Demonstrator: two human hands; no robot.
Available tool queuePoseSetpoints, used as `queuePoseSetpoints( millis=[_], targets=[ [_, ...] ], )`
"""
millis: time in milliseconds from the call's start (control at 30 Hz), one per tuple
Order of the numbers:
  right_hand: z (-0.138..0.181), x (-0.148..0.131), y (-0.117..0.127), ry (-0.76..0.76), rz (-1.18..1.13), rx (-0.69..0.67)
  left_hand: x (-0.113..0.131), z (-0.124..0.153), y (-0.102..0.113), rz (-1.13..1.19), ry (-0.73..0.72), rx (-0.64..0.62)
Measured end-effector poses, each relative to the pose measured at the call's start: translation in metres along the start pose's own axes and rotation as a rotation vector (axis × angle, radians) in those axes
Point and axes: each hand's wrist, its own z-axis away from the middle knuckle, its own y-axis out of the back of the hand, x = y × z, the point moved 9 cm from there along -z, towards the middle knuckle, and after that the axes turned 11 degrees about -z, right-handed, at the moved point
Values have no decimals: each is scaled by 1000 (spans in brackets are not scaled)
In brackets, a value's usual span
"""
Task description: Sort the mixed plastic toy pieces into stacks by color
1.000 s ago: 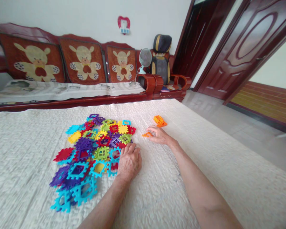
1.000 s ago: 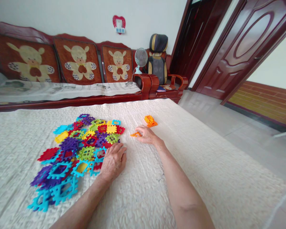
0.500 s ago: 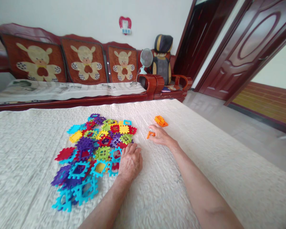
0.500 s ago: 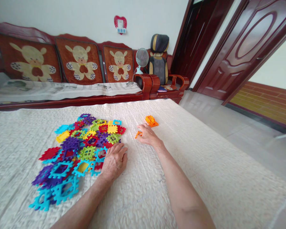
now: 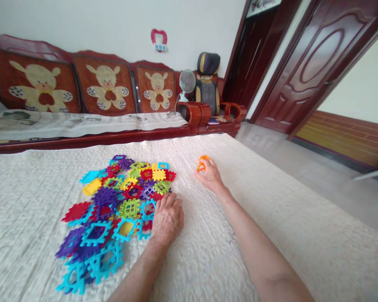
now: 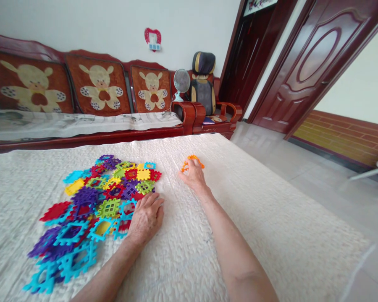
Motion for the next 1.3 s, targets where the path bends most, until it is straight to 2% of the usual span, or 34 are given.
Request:
queuePoseSetpoints(
  millis=[67,133,267,500,633,733,867,967,1067,1133,1300],
  targets=[
    [0,21,18,29,-41,187,0,0,0,1,0,0],
    [2,45,24,11,-39,271,0,0,0,3,-1,-2],
    [4,74,22,-33,10,296,0,0,-1,11,4,-4],
    [2,77,18,-53,53,273,1,1,-1,29,15,-14],
    [5,45,22,105,-31,322,1,1,2,46,26,-24],
    [12,13,2,209,-190,225,2,0,3,45,33,-40],
    [18,-10,-49,117,-379,-54,3,0,5,10,45,-63],
    [10,-20,-81,-12,-443,-188,3,2,8,-70,52,-74],
    [-6,-38,-108,-134,-472,-281,0,4,12,-152,62,-91],
    [-15,-58,-124,-160,-487,-332,-4,7,16,-189,76,-115],
    [-15,-104,-150,-61,-537,-337,-19,16,26,-225,70,-171]
  ],
)
